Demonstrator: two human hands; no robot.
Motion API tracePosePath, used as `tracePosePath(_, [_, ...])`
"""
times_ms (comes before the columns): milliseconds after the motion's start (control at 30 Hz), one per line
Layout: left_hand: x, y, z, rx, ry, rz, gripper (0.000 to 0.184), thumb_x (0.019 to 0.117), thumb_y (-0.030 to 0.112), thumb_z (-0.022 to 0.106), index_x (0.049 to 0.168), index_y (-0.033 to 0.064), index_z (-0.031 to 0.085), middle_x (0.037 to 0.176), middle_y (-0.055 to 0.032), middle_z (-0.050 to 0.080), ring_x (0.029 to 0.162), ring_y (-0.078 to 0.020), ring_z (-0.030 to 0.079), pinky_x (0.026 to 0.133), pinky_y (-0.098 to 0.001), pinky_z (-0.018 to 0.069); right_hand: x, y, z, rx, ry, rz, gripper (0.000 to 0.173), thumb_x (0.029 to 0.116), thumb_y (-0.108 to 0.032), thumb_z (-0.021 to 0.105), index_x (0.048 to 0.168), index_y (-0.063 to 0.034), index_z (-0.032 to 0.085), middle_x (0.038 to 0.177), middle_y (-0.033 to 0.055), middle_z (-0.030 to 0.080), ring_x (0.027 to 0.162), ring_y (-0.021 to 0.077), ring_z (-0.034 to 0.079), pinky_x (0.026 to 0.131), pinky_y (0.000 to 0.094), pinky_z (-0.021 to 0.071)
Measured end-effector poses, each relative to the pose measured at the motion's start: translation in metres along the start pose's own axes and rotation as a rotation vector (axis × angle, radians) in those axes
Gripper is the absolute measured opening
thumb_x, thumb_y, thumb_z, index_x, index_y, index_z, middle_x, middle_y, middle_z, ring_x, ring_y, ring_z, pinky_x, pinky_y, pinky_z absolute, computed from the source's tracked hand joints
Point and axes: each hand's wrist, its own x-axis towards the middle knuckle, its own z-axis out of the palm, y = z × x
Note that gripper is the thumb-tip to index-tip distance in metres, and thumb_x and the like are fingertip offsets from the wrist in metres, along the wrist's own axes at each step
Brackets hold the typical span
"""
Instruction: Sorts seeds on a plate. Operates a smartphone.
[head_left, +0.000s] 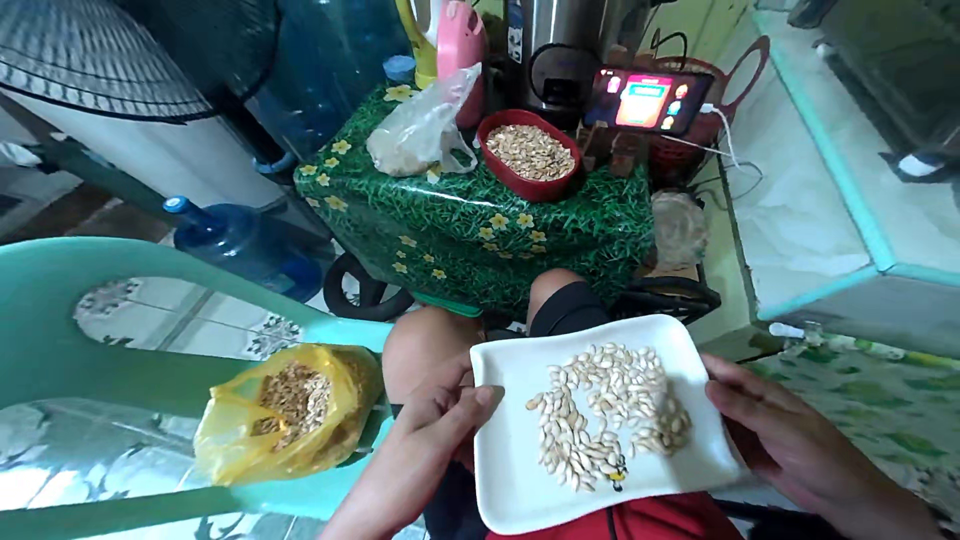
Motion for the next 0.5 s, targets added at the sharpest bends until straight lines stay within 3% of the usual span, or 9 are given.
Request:
tracePosePath(167, [-0.011,0.004,0.004,0.006,0.029,-0.007,0.033,0.1054,0.02,0.05,0.137,0.01,0.055,0.105,-0.0086,0.073,0.084,-0.0161,0.073,0.067,-0.0297,0.0629,0.003,0.003,-0.005,0.005,-0.073,-0.007,0.043,0.1034,-0.035,0.058,0.138,-0.0106,0.061,0.118,0.0054,0.072,0.101,0.0149,0.072,0.085,0.0317,0.0628])
tracePosePath(367, [-0.009,0.02,0.017,0.031,0.059,-0.025,0.035,0.1056,0.016,0.048,0.14,0.0096,0.052,0.106,-0.0087,0.073,0.086,-0.0167,0.074,0.07,-0.0312,0.0637,0.002,-0.002,-0.012,0.073,-0.078,0.006,0.04,0.1038,-0.031,0.056,0.138,-0.0103,0.061,0.118,0.007,0.073,0.1,0.0157,0.073,0.083,0.0315,0.0633])
tracePosePath(500, [-0.01,0.025,0.02,0.078,0.085,0.013,0.053,0.1042,0.015,0.052,0.155,0.0122,0.037,0.108,-0.0106,0.073,0.087,-0.0199,0.075,0.07,-0.0335,0.0645,0.003,-0.004,-0.011,0.092,-0.072,0.01,0.041,0.1033,-0.032,0.058,0.139,-0.0109,0.06,0.117,0.0052,0.073,0.099,0.0143,0.073,0.083,0.0307,0.0632])
